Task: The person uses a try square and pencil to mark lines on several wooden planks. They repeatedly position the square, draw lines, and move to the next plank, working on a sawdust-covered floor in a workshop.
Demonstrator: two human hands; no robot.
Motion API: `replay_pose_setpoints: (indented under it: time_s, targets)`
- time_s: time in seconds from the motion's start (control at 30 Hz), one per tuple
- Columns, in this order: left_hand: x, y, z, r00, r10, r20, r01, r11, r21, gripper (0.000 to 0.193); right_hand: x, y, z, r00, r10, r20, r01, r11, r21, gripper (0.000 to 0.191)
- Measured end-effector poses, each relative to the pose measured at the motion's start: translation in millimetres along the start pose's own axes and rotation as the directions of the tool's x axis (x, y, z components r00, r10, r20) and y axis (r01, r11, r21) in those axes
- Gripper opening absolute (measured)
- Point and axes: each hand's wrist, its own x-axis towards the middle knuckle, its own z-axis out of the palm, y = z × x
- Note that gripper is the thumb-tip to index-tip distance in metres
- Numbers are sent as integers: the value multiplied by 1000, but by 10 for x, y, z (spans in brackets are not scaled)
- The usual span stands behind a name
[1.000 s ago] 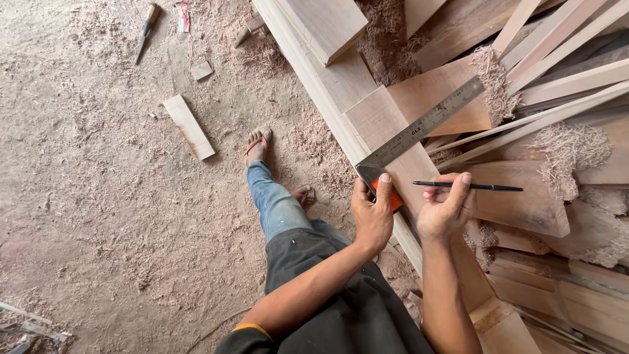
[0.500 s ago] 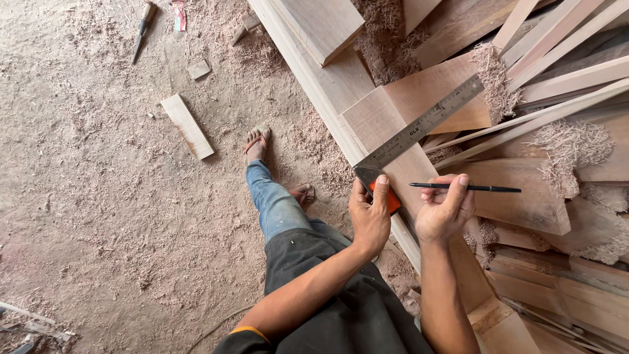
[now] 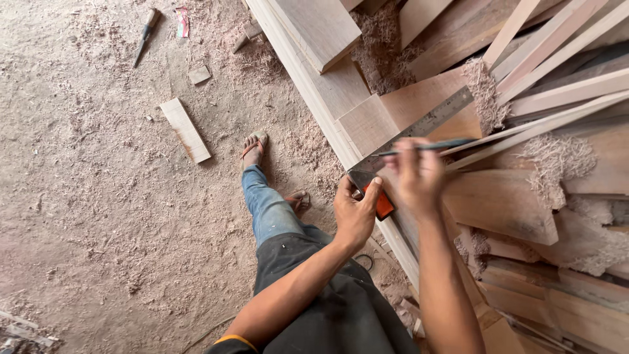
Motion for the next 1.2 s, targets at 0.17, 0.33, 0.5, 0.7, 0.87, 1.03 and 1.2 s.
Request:
replay_pose_setpoints:
  time_s: [0.17, 0.33, 0.5, 0.7, 0.87, 1.03, 1.2]
  targets:
    - [3, 100, 12, 999, 6, -52, -3, 998, 66, 25, 365, -177, 23, 977, 31, 209, 52, 923, -380, 34]
    - [19, 69, -9, 996, -47, -74, 53, 995, 83, 27, 525, -336, -102, 962, -194, 195, 262, 438, -860, 35]
    - [73, -64, -7, 992, 116, -55, -117, 993, -6, 27, 72, -123, 368, 931, -9, 365, 165, 902, -399, 36]
    - [16, -38, -1, 997, -70, 18, 72, 982, -172, 23, 9, 176, 248, 953, 155, -260, -82, 959, 272, 30]
    - [78, 134, 14, 988, -133, -78, 120, 981, -156, 26, -80, 289, 111, 912, 169, -374, -79, 967, 243, 33]
    - [212, 165, -11, 989, -83, -120, 71, 992, -101, 29, -102, 321, 164, 922, 141, -360, -72, 978, 198, 34]
    - [246, 79, -53, 996, -80, -45, 69, 977, -204, 30, -32, 119, 124, 928, 214, -305, -113, 941, 319, 34]
